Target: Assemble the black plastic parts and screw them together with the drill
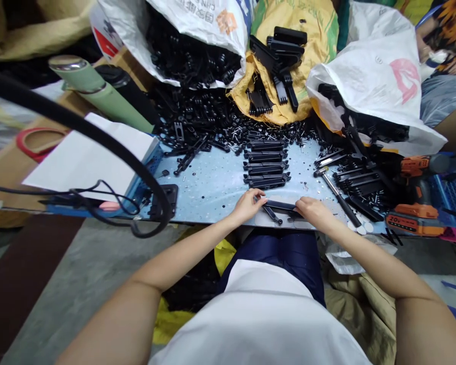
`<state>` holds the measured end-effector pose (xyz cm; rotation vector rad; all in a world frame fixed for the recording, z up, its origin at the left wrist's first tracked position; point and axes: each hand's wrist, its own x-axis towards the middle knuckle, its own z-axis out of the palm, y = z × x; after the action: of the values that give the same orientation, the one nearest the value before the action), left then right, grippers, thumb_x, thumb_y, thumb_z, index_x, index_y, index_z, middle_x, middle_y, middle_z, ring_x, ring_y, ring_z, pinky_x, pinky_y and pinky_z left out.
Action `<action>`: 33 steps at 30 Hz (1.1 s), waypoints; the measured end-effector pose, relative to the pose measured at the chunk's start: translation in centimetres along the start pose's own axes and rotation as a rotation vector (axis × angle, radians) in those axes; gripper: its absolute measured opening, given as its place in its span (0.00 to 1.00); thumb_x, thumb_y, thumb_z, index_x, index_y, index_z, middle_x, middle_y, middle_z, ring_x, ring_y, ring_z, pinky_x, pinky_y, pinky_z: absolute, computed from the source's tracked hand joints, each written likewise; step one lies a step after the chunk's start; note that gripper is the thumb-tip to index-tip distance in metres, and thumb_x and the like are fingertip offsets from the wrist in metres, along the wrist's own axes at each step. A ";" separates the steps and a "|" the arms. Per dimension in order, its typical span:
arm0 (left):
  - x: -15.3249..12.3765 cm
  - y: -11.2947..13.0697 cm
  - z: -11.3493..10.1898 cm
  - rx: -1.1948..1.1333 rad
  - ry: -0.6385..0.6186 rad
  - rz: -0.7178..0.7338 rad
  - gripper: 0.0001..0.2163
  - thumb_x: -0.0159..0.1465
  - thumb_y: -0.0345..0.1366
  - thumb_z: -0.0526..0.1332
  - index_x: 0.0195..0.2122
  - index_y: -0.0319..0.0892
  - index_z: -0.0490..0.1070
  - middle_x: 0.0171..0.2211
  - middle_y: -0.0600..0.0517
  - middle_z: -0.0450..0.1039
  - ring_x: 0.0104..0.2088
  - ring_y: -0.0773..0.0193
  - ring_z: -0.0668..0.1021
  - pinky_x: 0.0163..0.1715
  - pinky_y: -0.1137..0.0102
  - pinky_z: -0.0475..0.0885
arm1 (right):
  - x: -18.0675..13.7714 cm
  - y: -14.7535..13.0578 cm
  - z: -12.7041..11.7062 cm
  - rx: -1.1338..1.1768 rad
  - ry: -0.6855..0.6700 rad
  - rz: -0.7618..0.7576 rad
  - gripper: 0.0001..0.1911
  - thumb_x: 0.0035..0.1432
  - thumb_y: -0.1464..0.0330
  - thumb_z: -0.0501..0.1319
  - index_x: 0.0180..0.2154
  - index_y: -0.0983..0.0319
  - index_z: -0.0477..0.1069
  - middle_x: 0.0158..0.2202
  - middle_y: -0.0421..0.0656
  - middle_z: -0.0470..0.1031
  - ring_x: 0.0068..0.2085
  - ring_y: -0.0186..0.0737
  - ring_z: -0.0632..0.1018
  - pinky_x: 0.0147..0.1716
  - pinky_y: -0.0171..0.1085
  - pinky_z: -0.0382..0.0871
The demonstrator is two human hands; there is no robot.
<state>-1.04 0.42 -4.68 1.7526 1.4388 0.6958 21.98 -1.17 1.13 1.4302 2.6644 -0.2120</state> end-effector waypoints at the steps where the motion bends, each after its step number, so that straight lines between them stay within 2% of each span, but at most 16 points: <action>1: -0.3 0.4 0.2 0.108 0.032 0.090 0.10 0.60 0.39 0.56 0.39 0.40 0.71 0.38 0.46 0.73 0.38 0.58 0.73 0.39 0.64 0.67 | -0.2 0.1 0.7 -0.001 0.035 -0.026 0.12 0.63 0.67 0.50 0.33 0.64 0.70 0.29 0.47 0.72 0.33 0.38 0.73 0.33 0.34 0.63; 3: -0.8 1.5 1.1 0.295 0.012 0.316 0.13 0.62 0.40 0.55 0.43 0.40 0.69 0.46 0.43 0.70 0.48 0.53 0.70 0.47 0.59 0.62 | -0.7 0.6 2.4 0.037 0.150 -0.086 0.15 0.64 0.66 0.47 0.35 0.64 0.70 0.31 0.48 0.73 0.34 0.38 0.73 0.35 0.35 0.65; 5: -0.9 2.6 2.2 0.422 -0.120 0.509 0.18 0.60 0.44 0.58 0.48 0.38 0.66 0.49 0.40 0.68 0.51 0.50 0.67 0.50 0.56 0.58 | -1.4 1.4 4.0 0.103 0.277 -0.156 0.17 0.65 0.64 0.46 0.39 0.64 0.70 0.36 0.50 0.74 0.37 0.38 0.74 0.38 0.36 0.66; 6: -0.9 3.2 2.8 0.467 -0.195 0.559 0.22 0.59 0.45 0.59 0.50 0.37 0.65 0.49 0.39 0.68 0.51 0.49 0.68 0.50 0.56 0.58 | -1.8 1.9 4.8 0.134 0.323 -0.184 0.17 0.64 0.63 0.46 0.41 0.64 0.70 0.38 0.51 0.74 0.39 0.38 0.74 0.39 0.37 0.67; 9: -0.3 4.2 4.3 0.557 -0.292 0.524 0.25 0.58 0.48 0.59 0.50 0.34 0.63 0.44 0.38 0.70 0.46 0.49 0.71 0.45 0.59 0.61 | -2.6 2.9 6.4 0.174 0.368 -0.211 0.19 0.63 0.60 0.49 0.47 0.65 0.68 0.41 0.51 0.73 0.40 0.40 0.74 0.39 0.40 0.68; 12: 0.0 4.3 4.9 0.590 -0.269 0.484 0.19 0.61 0.45 0.57 0.47 0.35 0.65 0.41 0.40 0.70 0.44 0.51 0.71 0.42 0.61 0.62 | -2.7 3.8 6.8 0.160 0.308 -0.234 0.21 0.63 0.59 0.49 0.50 0.64 0.66 0.38 0.50 0.74 0.39 0.40 0.74 0.38 0.40 0.68; 16: -0.2 4.1 4.8 0.632 -0.249 0.546 0.22 0.60 0.47 0.57 0.48 0.35 0.64 0.41 0.41 0.71 0.44 0.52 0.71 0.43 0.63 0.62 | -1.8 5.2 5.8 0.126 0.193 -0.391 0.21 0.64 0.60 0.46 0.50 0.63 0.66 0.34 0.48 0.74 0.36 0.38 0.73 0.36 0.37 0.66; 19: -0.3 3.8 4.7 0.721 -0.218 0.617 0.23 0.62 0.47 0.55 0.50 0.32 0.63 0.40 0.40 0.71 0.43 0.53 0.72 0.41 0.64 0.63 | -1.5 5.9 5.0 -0.026 0.221 -0.396 0.24 0.63 0.55 0.46 0.47 0.65 0.69 0.35 0.49 0.74 0.35 0.39 0.72 0.33 0.36 0.64; 21: -0.2 3.4 4.8 0.775 -0.151 0.656 0.22 0.64 0.45 0.52 0.49 0.30 0.63 0.39 0.38 0.72 0.40 0.53 0.73 0.36 0.65 0.64 | -1.6 6.0 4.7 -0.150 0.284 -0.297 0.28 0.61 0.51 0.46 0.37 0.66 0.73 0.30 0.49 0.73 0.31 0.39 0.72 0.30 0.35 0.61; 23: 0.0 2.9 4.7 0.784 -0.070 0.695 0.19 0.66 0.44 0.49 0.43 0.30 0.67 0.33 0.40 0.73 0.35 0.55 0.74 0.31 0.66 0.64 | -1.9 5.6 4.4 -0.223 0.351 -0.220 0.31 0.59 0.48 0.45 0.25 0.65 0.71 0.22 0.46 0.69 0.26 0.37 0.69 0.26 0.34 0.58; 26: -0.1 2.6 3.6 0.715 0.067 0.771 0.21 0.68 0.40 0.43 0.28 0.35 0.70 0.22 0.46 0.69 0.26 0.60 0.72 0.24 0.69 0.62 | -2.8 4.0 2.7 -0.204 0.478 -0.249 0.31 0.58 0.47 0.46 0.17 0.63 0.65 0.16 0.42 0.64 0.21 0.33 0.65 0.23 0.34 0.53; 29: -1.8 4.0 1.3 0.502 0.158 0.879 0.23 0.68 0.40 0.41 0.21 0.39 0.65 0.16 0.51 0.65 0.20 0.65 0.69 0.19 0.71 0.59 | -4.1 1.5 -0.6 0.042 0.541 -0.394 0.29 0.58 0.49 0.47 0.17 0.63 0.62 0.15 0.39 0.61 0.19 0.31 0.62 0.21 0.34 0.51; 31: -3.7 5.8 -0.1 0.240 0.108 0.961 0.24 0.69 0.42 0.40 0.20 0.40 0.64 0.15 0.53 0.64 0.18 0.68 0.67 0.18 0.72 0.59 | -4.9 -0.6 -2.6 0.362 0.510 -0.519 0.28 0.59 0.49 0.45 0.19 0.62 0.61 0.15 0.38 0.60 0.18 0.30 0.62 0.19 0.33 0.50; 33: -5.7 7.6 -0.8 -0.045 0.014 0.974 0.24 0.69 0.44 0.39 0.21 0.41 0.64 0.15 0.54 0.64 0.17 0.69 0.67 0.19 0.73 0.62 | -5.2 -3.2 -3.4 0.720 0.465 -0.645 0.26 0.61 0.51 0.43 0.21 0.61 0.61 0.15 0.36 0.59 0.18 0.30 0.62 0.19 0.32 0.51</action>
<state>1.36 -5.63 2.33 2.3798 0.4792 1.1997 22.09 -6.59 5.53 0.6859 3.5860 -1.1048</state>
